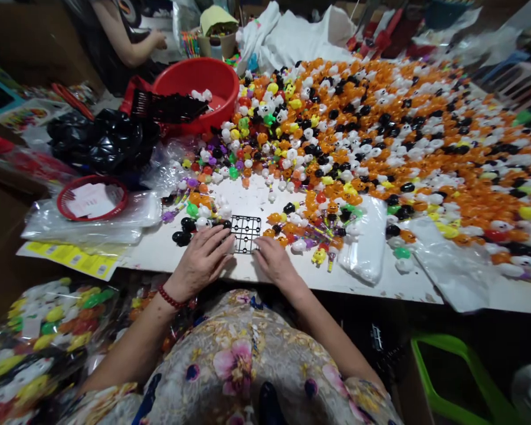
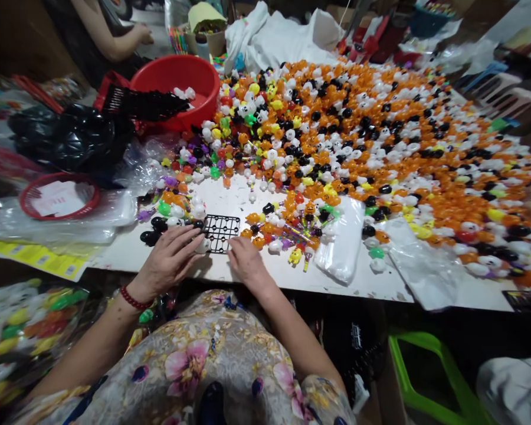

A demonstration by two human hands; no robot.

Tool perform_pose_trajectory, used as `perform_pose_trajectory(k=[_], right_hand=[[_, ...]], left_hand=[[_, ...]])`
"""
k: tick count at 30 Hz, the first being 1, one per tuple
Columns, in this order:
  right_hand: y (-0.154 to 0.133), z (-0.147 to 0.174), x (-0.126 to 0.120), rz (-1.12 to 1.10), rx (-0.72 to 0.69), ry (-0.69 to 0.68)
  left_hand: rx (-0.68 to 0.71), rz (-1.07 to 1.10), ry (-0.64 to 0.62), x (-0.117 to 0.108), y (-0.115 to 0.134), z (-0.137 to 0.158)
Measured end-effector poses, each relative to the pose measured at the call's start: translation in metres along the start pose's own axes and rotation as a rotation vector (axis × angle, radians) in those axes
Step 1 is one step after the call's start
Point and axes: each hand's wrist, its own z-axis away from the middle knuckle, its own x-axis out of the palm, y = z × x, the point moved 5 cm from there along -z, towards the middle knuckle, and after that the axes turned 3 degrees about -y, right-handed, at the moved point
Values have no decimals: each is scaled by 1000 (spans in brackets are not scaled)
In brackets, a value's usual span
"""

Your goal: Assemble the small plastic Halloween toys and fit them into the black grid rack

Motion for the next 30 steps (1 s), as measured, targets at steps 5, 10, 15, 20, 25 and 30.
perform_pose_trajectory(k=[5,10,15,20,25,30], right_hand=[[38,-3,-46,372,174,-88],[48,-39,-42,582,222,-291],[53,-59,-40,580,213,-362],[26,-54,-45,471,44,-294],[-8,-53,-37,355,32,-298],[-22,-62,-28,215,-5,-365]], left_hand=[[-13,22,5,2,0,-2],[10,5,29,1,2,-7],[-1,12,-2,-1,2,-6],[-2,19,-19,-3,-2,-5],[13,38,-32,-3,-6,-6],[15,65,-67,-4,-7,-6]])
